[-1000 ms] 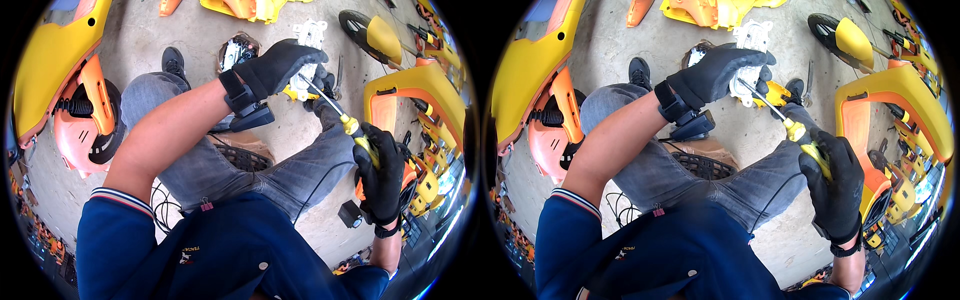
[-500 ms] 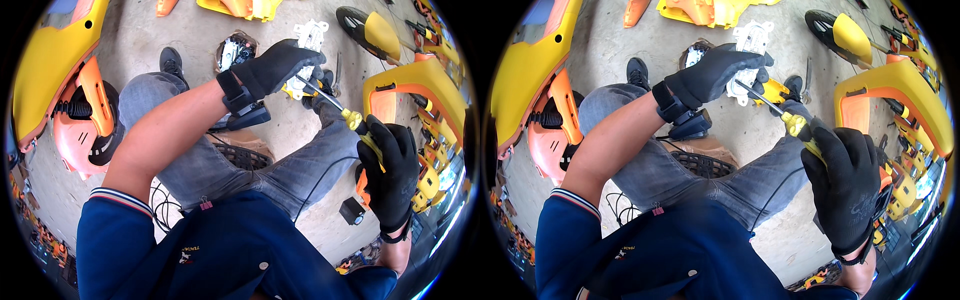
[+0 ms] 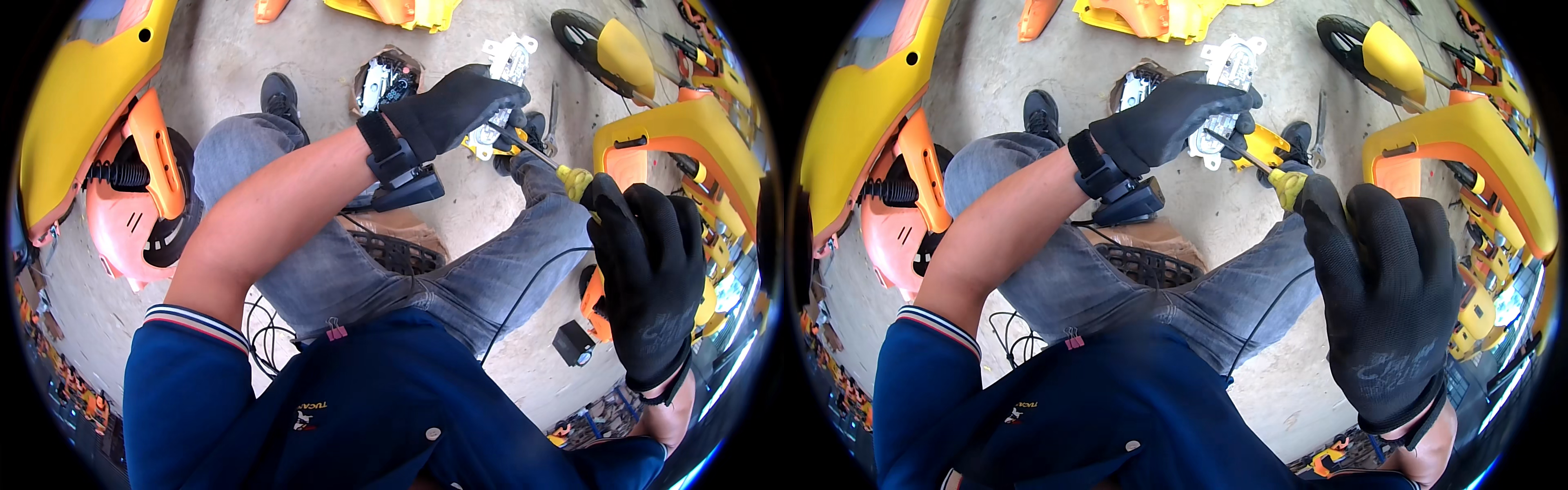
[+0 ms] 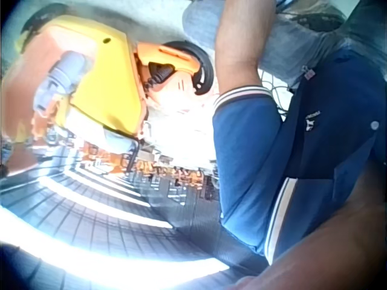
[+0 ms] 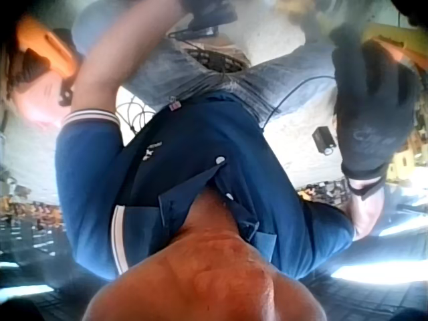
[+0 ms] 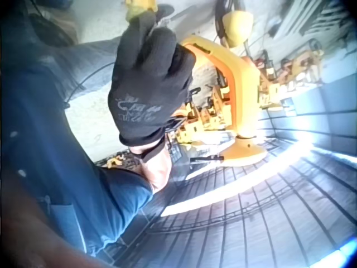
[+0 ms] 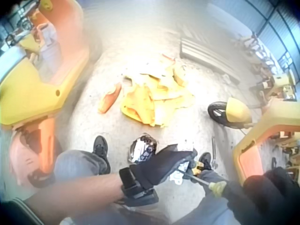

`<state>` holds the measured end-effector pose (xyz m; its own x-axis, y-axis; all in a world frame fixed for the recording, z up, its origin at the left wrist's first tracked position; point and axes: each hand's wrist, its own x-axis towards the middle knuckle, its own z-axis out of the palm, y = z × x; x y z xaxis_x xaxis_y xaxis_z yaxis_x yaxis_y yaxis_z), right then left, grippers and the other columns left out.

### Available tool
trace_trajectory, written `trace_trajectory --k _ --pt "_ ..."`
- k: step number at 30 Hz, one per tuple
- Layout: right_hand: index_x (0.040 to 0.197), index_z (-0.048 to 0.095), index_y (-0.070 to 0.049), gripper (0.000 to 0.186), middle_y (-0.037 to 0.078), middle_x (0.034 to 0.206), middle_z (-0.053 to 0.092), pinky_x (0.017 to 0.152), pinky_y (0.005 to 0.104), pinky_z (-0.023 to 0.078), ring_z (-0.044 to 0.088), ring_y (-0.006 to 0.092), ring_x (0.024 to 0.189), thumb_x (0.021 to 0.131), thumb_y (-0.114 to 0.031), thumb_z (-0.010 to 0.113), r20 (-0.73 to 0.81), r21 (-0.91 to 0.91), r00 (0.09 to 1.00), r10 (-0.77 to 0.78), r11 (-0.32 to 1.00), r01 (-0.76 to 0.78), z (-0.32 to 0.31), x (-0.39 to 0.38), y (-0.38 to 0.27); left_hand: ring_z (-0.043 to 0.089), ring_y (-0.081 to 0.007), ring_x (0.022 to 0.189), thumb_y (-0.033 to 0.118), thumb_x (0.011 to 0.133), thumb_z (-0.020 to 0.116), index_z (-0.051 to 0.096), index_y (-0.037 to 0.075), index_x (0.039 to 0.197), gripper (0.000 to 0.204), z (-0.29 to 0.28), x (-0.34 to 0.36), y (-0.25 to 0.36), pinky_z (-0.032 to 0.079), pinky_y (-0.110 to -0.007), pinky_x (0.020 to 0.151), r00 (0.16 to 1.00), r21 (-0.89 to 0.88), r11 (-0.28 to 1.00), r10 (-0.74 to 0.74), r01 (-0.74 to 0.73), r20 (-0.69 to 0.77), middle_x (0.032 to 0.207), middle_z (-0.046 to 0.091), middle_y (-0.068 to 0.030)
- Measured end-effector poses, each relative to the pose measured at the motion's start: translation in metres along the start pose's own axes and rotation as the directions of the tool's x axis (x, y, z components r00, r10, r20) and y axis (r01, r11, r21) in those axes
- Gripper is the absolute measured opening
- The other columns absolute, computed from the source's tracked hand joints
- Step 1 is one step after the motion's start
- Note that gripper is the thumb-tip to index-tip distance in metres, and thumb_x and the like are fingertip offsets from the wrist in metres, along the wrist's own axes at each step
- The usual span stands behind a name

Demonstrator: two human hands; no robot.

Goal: The person sits on the floor and uses a screwdriver to remove screws from a scooter headlight assembly. They manipulate the headlight, unscrewing fasteners and separating the casing to access the internal components.

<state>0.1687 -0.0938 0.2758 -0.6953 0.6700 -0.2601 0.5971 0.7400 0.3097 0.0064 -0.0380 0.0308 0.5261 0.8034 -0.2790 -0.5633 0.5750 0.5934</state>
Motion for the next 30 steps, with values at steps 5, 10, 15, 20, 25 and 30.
trace_trajectory --k 5,10,15,20,25,30 --pt "0.106 0.065 -0.006 0.031 0.011 0.096 0.063 0.07 0.0363 0.054 0.066 0.0296 0.081 0.079 -0.001 0.077 0.134 0.541 0.951 0.278 0.784 -0.305 0.018 0.004 0.001 0.07 -0.0187 0.085 0.019 0.099 0.06 0.059 -0.005 0.123 0.034 -0.007 -0.001 -0.002 0.063 -0.032 0.076 1.0 -0.044 0.999 0.029 -0.029 -0.011 0.099 0.068 -0.013" --pt "0.102 0.058 -0.004 0.032 0.014 0.1 0.064 0.07 0.0373 0.054 0.067 0.0311 0.081 0.078 0.0 0.078 0.154 0.532 0.953 0.259 0.792 -0.301 0.011 -0.004 0.006 0.069 -0.0169 0.084 0.017 0.098 0.061 0.058 -0.005 0.124 0.034 -0.002 0.002 -0.003 0.063 -0.031 0.076 1.0 -0.07 0.997 0.025 -0.024 0.009 0.098 0.067 -0.0122" --pt "0.113 0.061 -0.004 0.039 0.012 0.1 0.062 0.074 0.0398 0.052 0.062 0.0296 0.088 0.078 -0.006 0.079 -0.096 -0.06 0.995 0.005 0.998 -0.011 0.018 -0.011 0.008 0.068 -0.0153 0.082 0.013 0.097 0.061 0.058 -0.004 0.123 0.031 -0.002 0.002 -0.002 0.062 -0.03 0.074 0.999 -0.069 0.997 0.04 -0.038 0.03 0.097 0.065 -0.0106" --pt "0.117 0.061 -0.004 0.038 0.013 0.1 0.063 0.075 0.0408 0.051 0.061 0.0306 0.092 0.082 -0.012 0.077 -0.027 -0.038 0.997 0.065 0.997 -0.066 0.021 -0.013 0.003 0.067 -0.0151 0.08 0.01 0.095 0.062 0.058 -0.003 0.122 0.031 -0.004 0.004 -0.006 0.061 -0.028 0.072 0.998 -0.103 0.993 0.053 -0.05 0.031 0.096 0.064 -0.0093" --pt "0.114 0.057 -0.003 0.036 0.017 0.102 0.063 0.076 0.0408 0.054 0.067 0.0329 0.089 0.084 -0.007 0.076 0.277 0.6 0.886 0.373 0.652 -0.462 0.032 -0.009 -0.003 0.066 -0.0154 0.078 0.009 0.094 0.063 0.058 -0.003 0.121 0.031 -0.01 0.003 -0.004 0.058 -0.028 0.069 0.998 -0.146 0.989 0.045 -0.04 0.035 0.094 0.063 -0.008" --pt "0.113 0.058 -0.004 0.041 0.016 0.101 0.061 0.078 0.0389 0.053 0.066 0.0325 0.092 0.078 -0.002 0.079 0.164 0.582 0.938 0.305 0.738 -0.342 0.024 -0.011 0.003 0.065 -0.0161 0.082 0.008 0.093 0.064 0.058 -0.001 0.122 0.031 -0.009 0.002 -0.007 0.056 -0.028 0.073 0.996 -0.182 0.982 0.063 -0.05 0.068 0.094 0.063 -0.0074"
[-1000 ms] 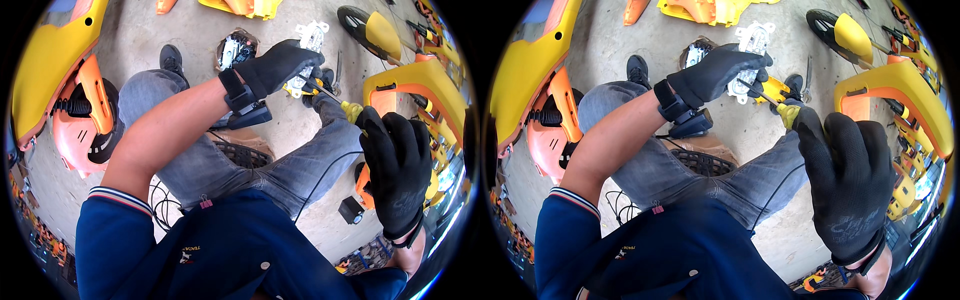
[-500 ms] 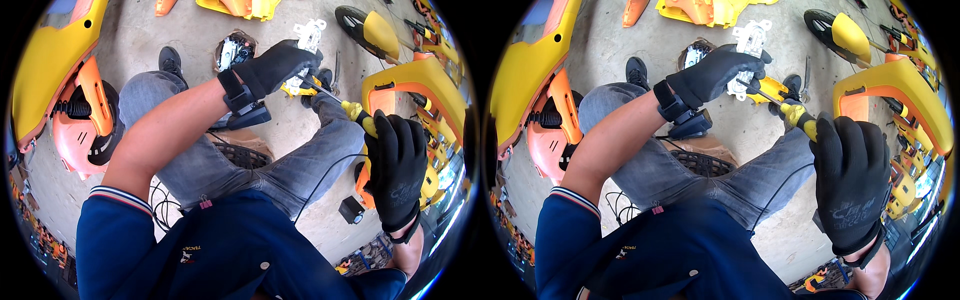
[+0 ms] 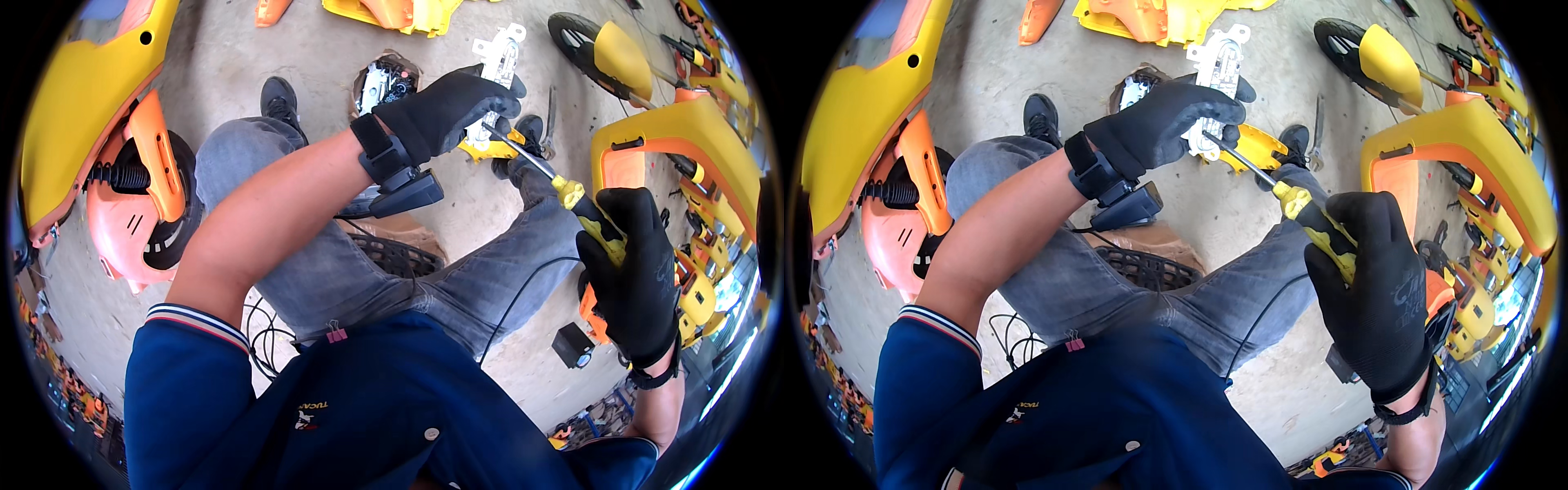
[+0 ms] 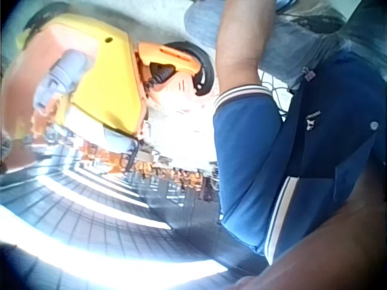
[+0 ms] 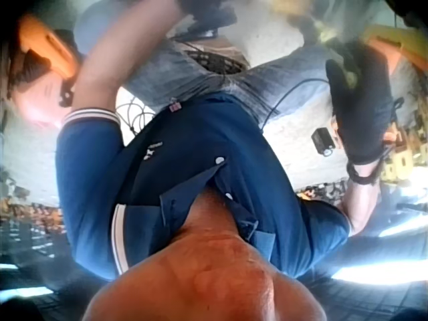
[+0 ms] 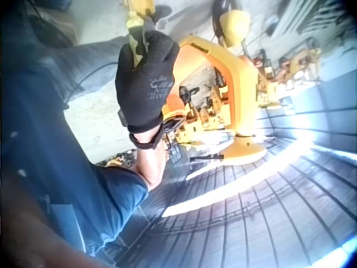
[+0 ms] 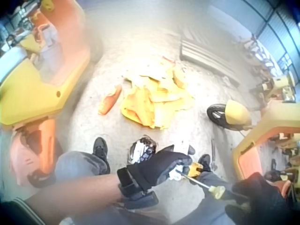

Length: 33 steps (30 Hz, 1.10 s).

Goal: The person sits on the floor and uses a screwdriver to remove screws from a scooter headlight assembly. They manipulate the headlight, unscrewing fasteners and separating the casing to access the internal components.

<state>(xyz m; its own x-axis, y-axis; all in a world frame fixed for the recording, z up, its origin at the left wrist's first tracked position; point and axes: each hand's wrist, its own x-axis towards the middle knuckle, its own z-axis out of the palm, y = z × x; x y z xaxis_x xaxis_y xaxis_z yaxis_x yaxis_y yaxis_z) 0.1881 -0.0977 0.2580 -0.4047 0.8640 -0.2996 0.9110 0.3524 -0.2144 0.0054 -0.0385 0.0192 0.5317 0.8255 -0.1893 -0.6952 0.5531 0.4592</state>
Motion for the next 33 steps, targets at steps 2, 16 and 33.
trace_trajectory --k 2,16,33 --pt "0.113 0.059 -0.003 0.04 0.014 0.099 0.06 0.078 0.0393 0.052 0.064 0.0302 0.093 0.078 -0.005 0.079 0.017 -0.044 1.0 -0.011 0.999 0.012 0.004 -0.001 0.001 0.066 -0.017 0.083 0.008 0.093 0.064 0.057 -0.001 0.123 0.031 -0.002 0.0 0.001 0.057 -0.029 0.075 1.0 -0.014 1.0 0.008 -0.008 0.011 0.096 0.064 -0.0081" --pt "0.11 0.06 -0.003 0.025 0.009 0.091 0.059 0.061 0.0313 0.048 0.058 0.0179 0.066 0.088 -0.009 0.07 0.282 0.229 0.901 0.331 0.888 -0.398 -0.008 0.016 0.0 0.063 -0.0163 0.086 0.011 0.097 0.061 0.055 -0.002 0.122 0.029 -0.007 0.001 -0.002 0.054 -0.032 0.08 0.984 -0.026 0.998 0.062 -0.059 0.164 0.095 0.062 -0.0085" --pt "0.117 0.059 -0.002 0.036 0.01 0.091 0.058 0.064 0.0362 0.047 0.057 0.0247 0.079 0.086 -0.015 0.073 -0.026 -0.566 0.966 -0.256 0.8 0.197 0.008 -0.008 -0.002 0.062 -0.0186 0.088 0.008 0.092 0.062 0.053 -0.002 0.126 0.036 0.0 -0.001 0.005 0.053 -0.032 0.08 0.984 -0.085 0.991 0.119 -0.108 0.135 0.096 0.061 -0.0079"
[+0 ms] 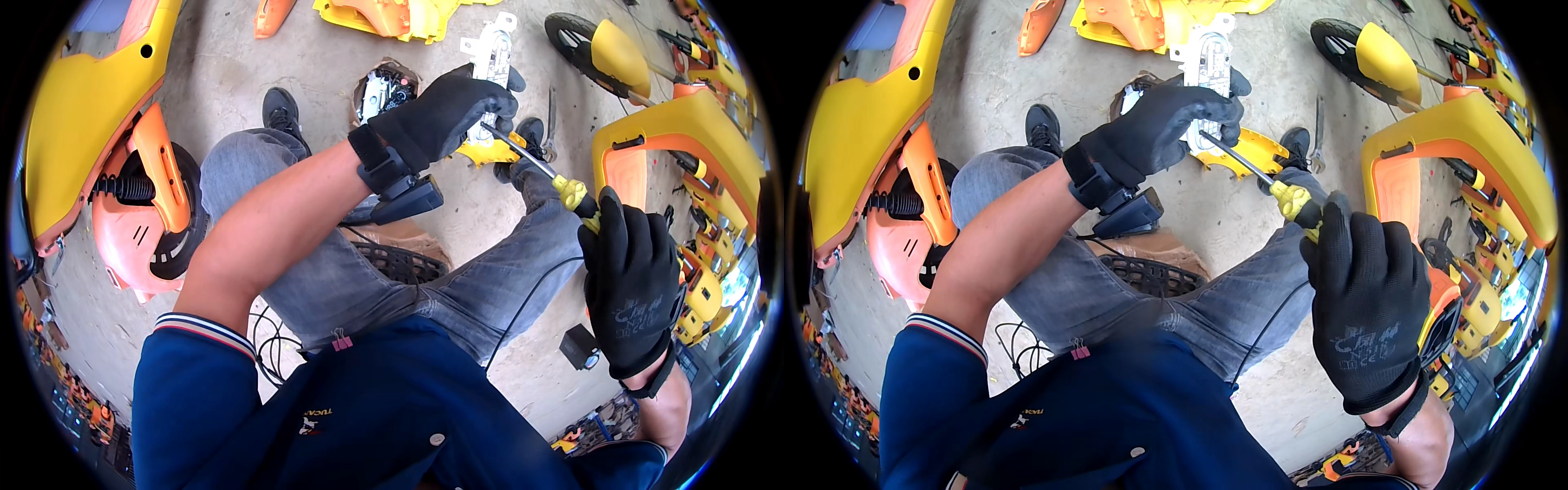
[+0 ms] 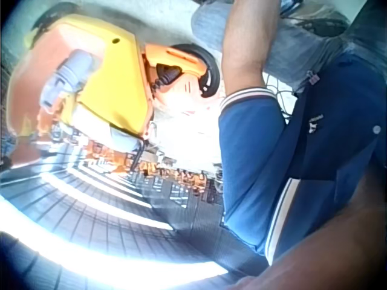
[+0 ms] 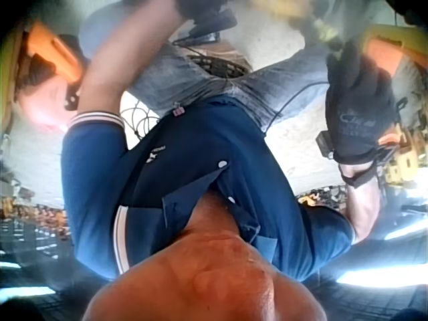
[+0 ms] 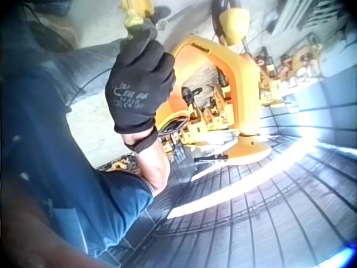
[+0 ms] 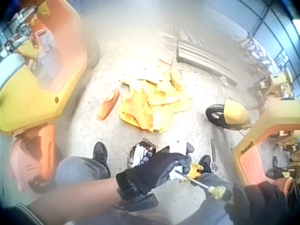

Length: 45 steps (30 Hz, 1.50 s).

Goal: The person sits on the floor and uses a screwdriver to remove screws from a scooter headlight assembly. They manipulate the headlight, unscrewing fasteners and separating the casing to access the internal components.

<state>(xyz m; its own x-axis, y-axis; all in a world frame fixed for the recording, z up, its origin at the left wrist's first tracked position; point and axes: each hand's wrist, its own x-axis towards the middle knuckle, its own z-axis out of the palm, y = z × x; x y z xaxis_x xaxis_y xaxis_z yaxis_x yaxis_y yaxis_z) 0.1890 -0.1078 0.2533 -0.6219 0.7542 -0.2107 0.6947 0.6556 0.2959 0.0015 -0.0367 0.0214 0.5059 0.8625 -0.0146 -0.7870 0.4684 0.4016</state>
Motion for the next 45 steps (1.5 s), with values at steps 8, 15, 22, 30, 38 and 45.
trace_trajectory --k 8,15,22,30,38,45 --pt "0.106 0.059 -0.004 0.018 0.005 0.089 0.06 0.054 0.0246 0.045 0.055 0.0077 0.063 0.089 -0.004 0.066 0.687 0.674 0.687 0.237 0.147 -0.724 -0.017 0.021 0.013 0.061 -0.0188 0.086 0.006 0.091 0.06 0.053 -0.001 0.124 0.035 0.003 -0.001 0.004 0.051 -0.032 0.081 1.0 0.02 1.0 0.014 -0.014 -0.001 0.094 0.06 -0.0079" --pt "0.12 0.059 -0.003 0.04 0.011 0.093 0.059 0.064 0.0341 0.048 0.058 0.0257 0.079 0.084 -0.01 0.076 -0.029 0.18 0.999 0.038 0.983 -0.032 -0.004 0.005 0.007 0.06 -0.0182 0.086 0.005 0.09 0.061 0.053 0.0 0.124 0.035 0.005 0.003 0.007 0.051 -0.032 0.081 1.0 0.031 0.999 0.027 -0.027 0.009 0.092 0.058 -0.0069" --pt "0.121 0.06 -0.002 0.038 0.014 0.093 0.063 0.066 0.0376 0.05 0.061 0.0277 0.08 0.087 -0.013 0.073 0.028 -0.01 1.0 0.004 1.0 -0.004 -0.009 0.002 -0.004 0.06 -0.0176 0.086 0.007 0.092 0.06 0.052 0.0 0.124 0.034 0.006 0.001 0.005 0.051 -0.032 0.082 0.999 0.067 0.997 0.037 -0.038 0.003 0.094 0.058 -0.0072" --pt "0.112 0.059 -0.003 0.019 0.006 0.091 0.062 0.058 0.0266 0.048 0.056 0.0108 0.064 0.093 -0.005 0.061 0.596 0.724 0.764 0.248 0.244 -0.645 -0.015 0.023 0.012 0.061 -0.0182 0.088 0.008 0.093 0.058 0.052 -0.001 0.125 0.034 0.0 -0.002 0.006 0.052 -0.032 0.084 0.998 0.109 0.992 0.056 -0.059 0.029 0.096 0.059 -0.0079" --pt "0.124 0.061 -0.004 0.042 0.014 0.1 0.066 0.075 0.0375 0.053 0.062 0.0312 0.087 0.085 -0.011 0.074 0.051 0.047 0.999 0.016 0.999 -0.019 -0.01 0.003 0.002 0.062 -0.0185 0.089 0.008 0.092 0.058 0.052 -0.001 0.126 0.035 0.003 -0.001 0.007 0.052 -0.032 0.085 0.999 0.105 0.994 0.032 -0.03 -0.02 0.098 0.06 -0.008" --pt "0.118 0.061 -0.002 0.032 0.012 0.091 0.062 0.062 0.0358 0.047 0.058 0.0261 0.075 0.09 -0.016 0.069 0.035 0.083 0.999 0.01 0.996 -0.013 -0.003 0.004 -0.002 0.061 -0.0182 0.089 0.008 0.092 0.057 0.052 -0.001 0.125 0.034 0.001 0.0 0.006 0.052 -0.032 0.084 0.998 0.031 0.999 0.033 -0.035 0.044 0.097 0.059 -0.0081"
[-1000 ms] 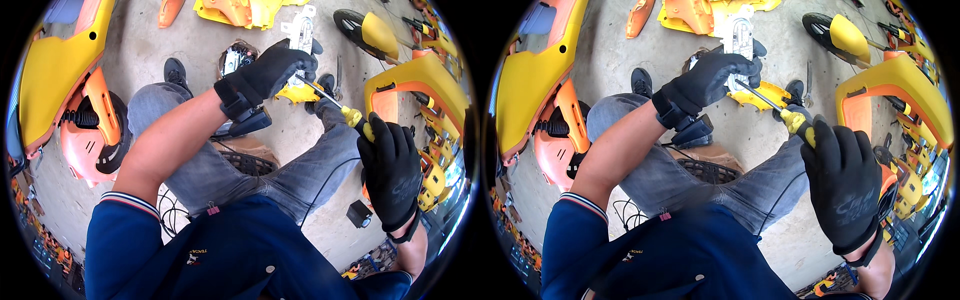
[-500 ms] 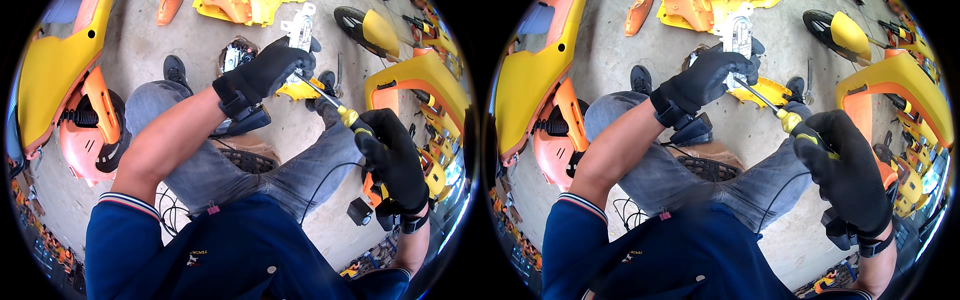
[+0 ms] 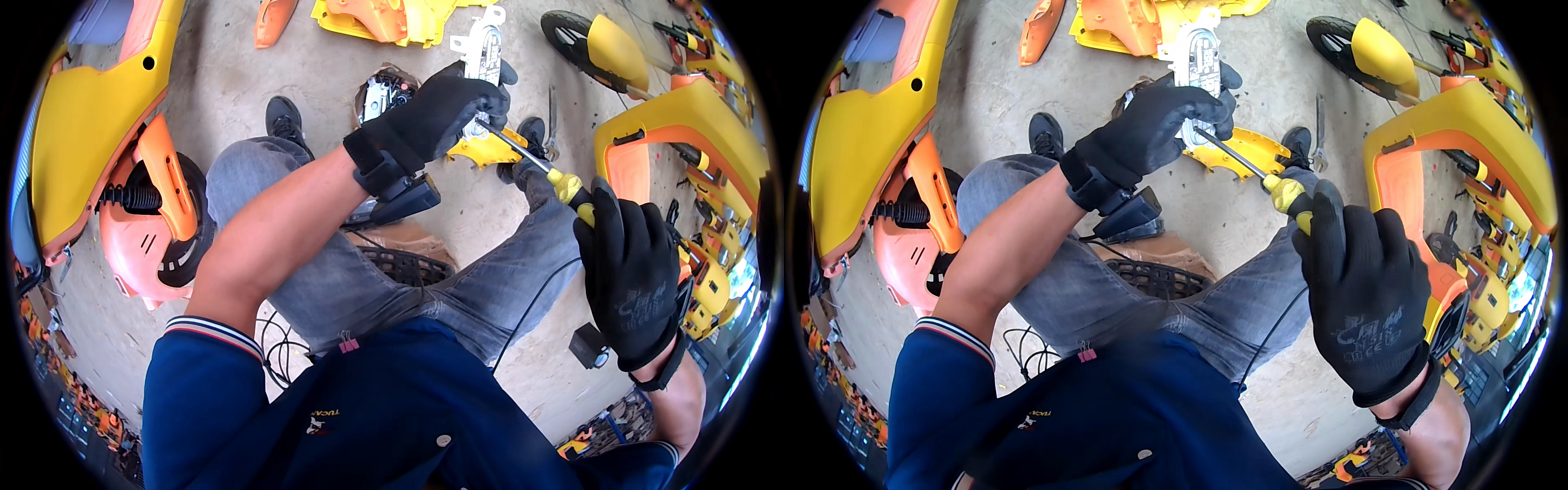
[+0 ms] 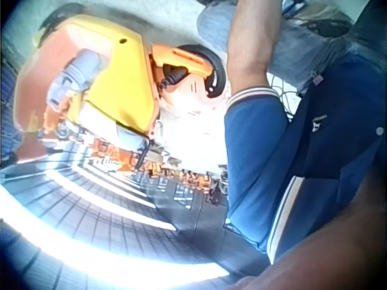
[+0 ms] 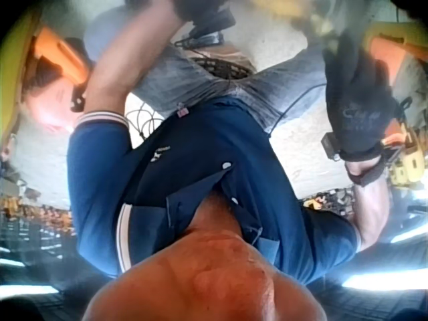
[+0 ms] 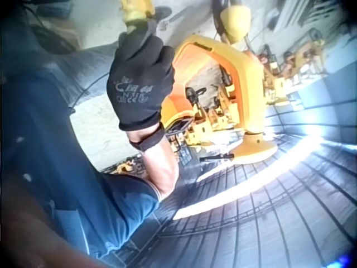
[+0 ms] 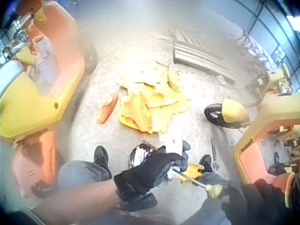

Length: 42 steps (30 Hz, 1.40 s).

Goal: The person sits on the floor and uses a screwdriver to remove screws from a scooter headlight assembly. They manipulate the headlight, unscrewing fasteners and separating the casing to access the internal components.

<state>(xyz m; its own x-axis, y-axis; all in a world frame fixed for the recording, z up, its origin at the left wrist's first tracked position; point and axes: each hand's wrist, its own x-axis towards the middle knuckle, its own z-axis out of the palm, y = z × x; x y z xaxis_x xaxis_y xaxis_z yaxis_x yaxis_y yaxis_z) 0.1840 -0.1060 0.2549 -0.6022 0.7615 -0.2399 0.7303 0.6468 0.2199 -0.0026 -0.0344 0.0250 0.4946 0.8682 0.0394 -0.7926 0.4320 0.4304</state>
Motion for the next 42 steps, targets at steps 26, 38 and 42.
trace_trajectory --k 26,38,42 --pt "0.111 0.062 -0.004 0.026 0.01 0.078 0.062 0.059 0.0377 0.048 0.061 0.0284 0.065 0.092 -0.022 0.067 0.051 0.323 0.99 0.132 0.936 -0.142 0.013 0.003 0.008 0.059 -0.0179 0.084 0.006 0.091 0.056 0.052 -0.002 0.124 0.034 0.0 -0.005 0.003 0.051 -0.032 0.082 0.999 0.21 0.978 0.01 0.0 -0.044 0.093 0.058 -0.0082" --pt "0.112 0.06 -0.006 0.034 0.007 0.087 0.061 0.067 0.0362 0.05 0.06 0.022 0.075 0.082 -0.009 0.077 -0.05 0.409 0.992 0.112 0.909 -0.082 0.008 0.01 0.015 0.06 -0.019 0.086 0.008 0.091 0.056 0.051 -0.002 0.125 0.036 -0.004 0.0 0.002 0.052 -0.032 0.083 0.999 0.102 0.995 0.0 0.004 -0.043 0.093 0.059 -0.0084" --pt "0.116 0.063 -0.003 0.034 0.013 0.088 0.063 0.065 0.0369 0.051 0.063 0.027 0.08 0.085 -0.011 0.075 -0.03 -0.041 0.999 -0.023 0.999 0.022 0.0 0.008 0.006 0.061 -0.0185 0.086 0.007 0.09 0.056 0.052 -0.002 0.124 0.035 0.0 0.0 0.006 0.052 -0.032 0.084 0.999 0.064 0.998 -0.018 0.021 -0.038 0.093 0.059 -0.0086"
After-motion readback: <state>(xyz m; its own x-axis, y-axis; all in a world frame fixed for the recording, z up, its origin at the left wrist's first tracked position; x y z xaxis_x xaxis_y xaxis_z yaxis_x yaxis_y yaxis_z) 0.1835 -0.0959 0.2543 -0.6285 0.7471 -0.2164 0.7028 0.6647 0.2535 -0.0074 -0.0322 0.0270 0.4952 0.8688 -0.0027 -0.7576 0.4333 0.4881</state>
